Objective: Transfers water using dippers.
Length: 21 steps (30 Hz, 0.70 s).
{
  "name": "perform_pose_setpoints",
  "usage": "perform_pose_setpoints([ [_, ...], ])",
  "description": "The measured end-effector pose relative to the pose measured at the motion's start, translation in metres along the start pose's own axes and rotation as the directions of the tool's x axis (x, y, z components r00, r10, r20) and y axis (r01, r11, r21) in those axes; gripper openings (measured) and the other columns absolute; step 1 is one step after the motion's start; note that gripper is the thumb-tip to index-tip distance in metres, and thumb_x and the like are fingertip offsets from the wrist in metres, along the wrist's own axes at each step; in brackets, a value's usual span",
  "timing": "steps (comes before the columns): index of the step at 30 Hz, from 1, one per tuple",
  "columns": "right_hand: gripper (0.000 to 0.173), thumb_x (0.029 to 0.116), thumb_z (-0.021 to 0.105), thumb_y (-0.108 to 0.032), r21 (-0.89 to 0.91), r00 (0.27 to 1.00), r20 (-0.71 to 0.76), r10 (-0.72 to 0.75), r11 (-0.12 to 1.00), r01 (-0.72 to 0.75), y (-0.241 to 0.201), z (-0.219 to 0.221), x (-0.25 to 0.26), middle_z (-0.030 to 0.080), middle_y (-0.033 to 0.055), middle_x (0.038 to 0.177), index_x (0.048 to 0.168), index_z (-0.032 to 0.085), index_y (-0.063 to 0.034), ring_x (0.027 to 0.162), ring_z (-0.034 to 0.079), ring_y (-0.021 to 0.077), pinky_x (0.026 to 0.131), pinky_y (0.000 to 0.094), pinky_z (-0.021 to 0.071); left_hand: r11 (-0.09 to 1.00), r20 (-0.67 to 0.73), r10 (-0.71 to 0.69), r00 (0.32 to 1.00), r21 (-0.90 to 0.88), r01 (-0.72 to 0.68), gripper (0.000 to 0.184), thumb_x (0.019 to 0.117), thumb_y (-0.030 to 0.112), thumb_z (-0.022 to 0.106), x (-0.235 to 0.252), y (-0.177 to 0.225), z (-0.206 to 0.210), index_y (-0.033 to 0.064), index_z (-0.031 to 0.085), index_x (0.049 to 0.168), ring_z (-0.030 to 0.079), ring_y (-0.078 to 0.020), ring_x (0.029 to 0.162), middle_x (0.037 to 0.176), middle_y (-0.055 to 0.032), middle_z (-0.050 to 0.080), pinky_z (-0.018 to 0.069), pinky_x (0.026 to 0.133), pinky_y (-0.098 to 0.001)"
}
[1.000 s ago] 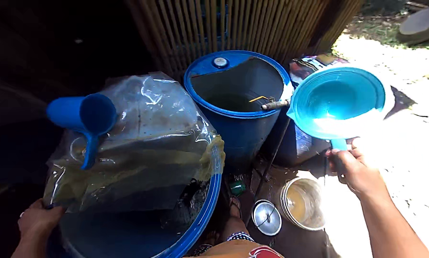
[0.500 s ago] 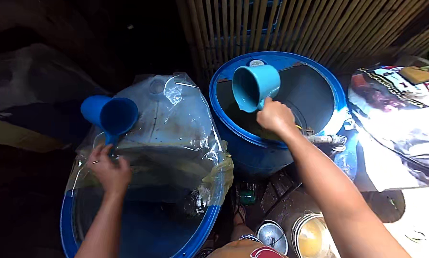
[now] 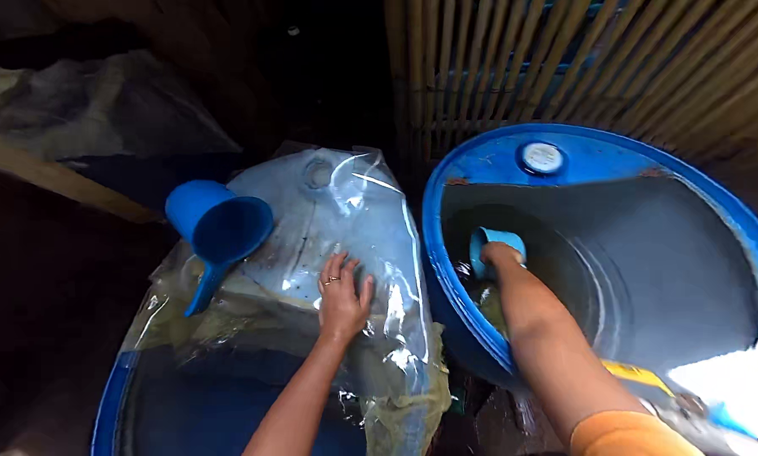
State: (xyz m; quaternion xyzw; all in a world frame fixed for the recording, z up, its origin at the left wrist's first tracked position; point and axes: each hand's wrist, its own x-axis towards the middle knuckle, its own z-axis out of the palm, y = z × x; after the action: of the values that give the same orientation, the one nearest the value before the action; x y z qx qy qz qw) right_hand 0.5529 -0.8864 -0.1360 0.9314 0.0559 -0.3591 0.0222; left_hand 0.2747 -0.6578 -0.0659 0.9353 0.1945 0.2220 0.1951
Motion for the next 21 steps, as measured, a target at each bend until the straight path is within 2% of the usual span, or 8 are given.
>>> perform_pose_setpoints([
  [7,0.044,0.1052,0.049,-0.028,-0.184,0.996,0.075,0.045,0.982,-0.03,0.014,0.052,0.048,0.061,0.0249,0.138,0.133,0.061,0.0027,0.13,0.058,0.0421,0.103,0.0598,0.048,0.999,-0.009,-0.034,0.999,-0.019,0.034,0.042,0.1016,0.037,0.056,0.001,-0.002,-0.006,0.0044,0.072,0.122,0.051,-0.0429,0.138,0.138,-0.0178,0.064,0.0379,0.115,-0.0589],
  [9,0.039,0.0997,0.059,-0.028,-0.086,0.998,0.064,-0.007,0.996,0.013,0.015,0.093,0.076,0.064,0.0241,0.134,0.127,0.067,0.0001,0.129,0.059,0.042,0.103,0.0618,0.0478,0.999,-0.002,-0.038,0.999,-0.013,0.038,0.039,0.102,0.037,0.056,0.0,-0.002,-0.006,0.0065,0.073,0.119,0.051,-0.041,0.138,0.137,-0.0157,0.066,0.038,0.116,-0.0563],
  [11,0.039,0.0981,0.064,-0.021,0.111,0.996,0.07,-0.049,0.993,0.041,0.021,0.114,0.09,0.061,0.0279,0.135,0.126,0.065,0.0056,0.131,0.055,0.042,0.109,0.0588,0.0444,1.0,0.0,-0.03,1.0,-0.002,0.03,0.036,0.1023,0.036,0.055,0.0,-0.002,-0.007,0.008,0.073,0.118,0.052,-0.0397,0.137,0.135,-0.0144,0.067,0.0383,0.115,-0.0545],
  [13,0.05,0.0985,0.064,-0.024,0.316,0.995,0.054,0.08,0.944,-0.093,0.022,0.112,0.077,0.057,0.0306,0.14,0.134,0.058,0.0104,0.136,0.052,0.0415,0.113,0.0557,0.0419,0.999,0.035,-0.032,0.999,0.009,0.031,0.035,0.1031,0.034,0.053,0.002,-0.002,-0.009,0.0086,0.073,0.117,0.051,-0.0382,0.138,0.135,-0.0132,0.067,0.037,0.116,-0.0534],
  [14,0.051,0.0971,0.068,-0.024,0.4,0.993,0.027,0.117,0.909,-0.118,0.027,0.111,0.068,0.059,0.0301,0.138,0.134,0.058,0.0094,0.132,0.055,0.0409,0.11,0.0557,0.0434,0.999,0.051,-0.035,0.998,0.008,0.034,0.036,0.1038,0.034,0.052,0.003,-0.002,-0.009,0.0085,0.072,0.118,0.051,-0.0378,0.139,0.136,-0.0128,0.066,0.0363,0.116,-0.0532],
  [16,0.041,0.0979,0.07,-0.026,0.505,0.992,-0.022,0.124,0.858,-0.096,0.037,0.109,0.053,0.066,0.027,0.117,0.122,0.065,0.0066,0.104,0.064,0.0365,0.092,0.0552,0.0499,0.999,0.088,-0.049,0.995,-0.004,0.05,0.036,0.1054,0.034,0.05,0.003,-0.001,-0.012,0.0083,0.071,0.12,0.049,-0.0369,0.141,0.138,-0.0123,0.065,0.0341,0.118,-0.0525],
  [19,0.026,0.0978,0.069,-0.023,0.598,0.987,-0.142,0.077,0.801,0.024,0.053,0.093,0.05,0.062,0.0162,0.08,0.096,0.068,0.0035,0.065,0.056,0.0243,0.065,0.0487,0.0484,0.997,0.115,-0.06,0.992,-0.035,0.064,0.037,0.1063,0.032,0.048,0.004,0.001,-0.014,0.0073,0.071,0.121,0.047,-0.0374,0.143,0.14,-0.0133,0.064,0.0323,0.119,-0.0529],
  [21,0.024,0.0956,0.072,-0.018,0.616,0.97,-0.24,0.03,0.777,0.128,0.058,0.071,0.048,0.06,0.015,0.073,0.091,0.067,0.0049,0.06,0.052,0.0222,0.061,0.0478,0.0471,0.996,0.138,-0.071,0.988,-0.049,0.079,0.038,0.1066,0.031,0.046,0.006,0.003,-0.017,0.0061,0.07,0.123,0.045,-0.0376,0.144,0.142,-0.0145,0.062,0.031,0.119,-0.0529],
])
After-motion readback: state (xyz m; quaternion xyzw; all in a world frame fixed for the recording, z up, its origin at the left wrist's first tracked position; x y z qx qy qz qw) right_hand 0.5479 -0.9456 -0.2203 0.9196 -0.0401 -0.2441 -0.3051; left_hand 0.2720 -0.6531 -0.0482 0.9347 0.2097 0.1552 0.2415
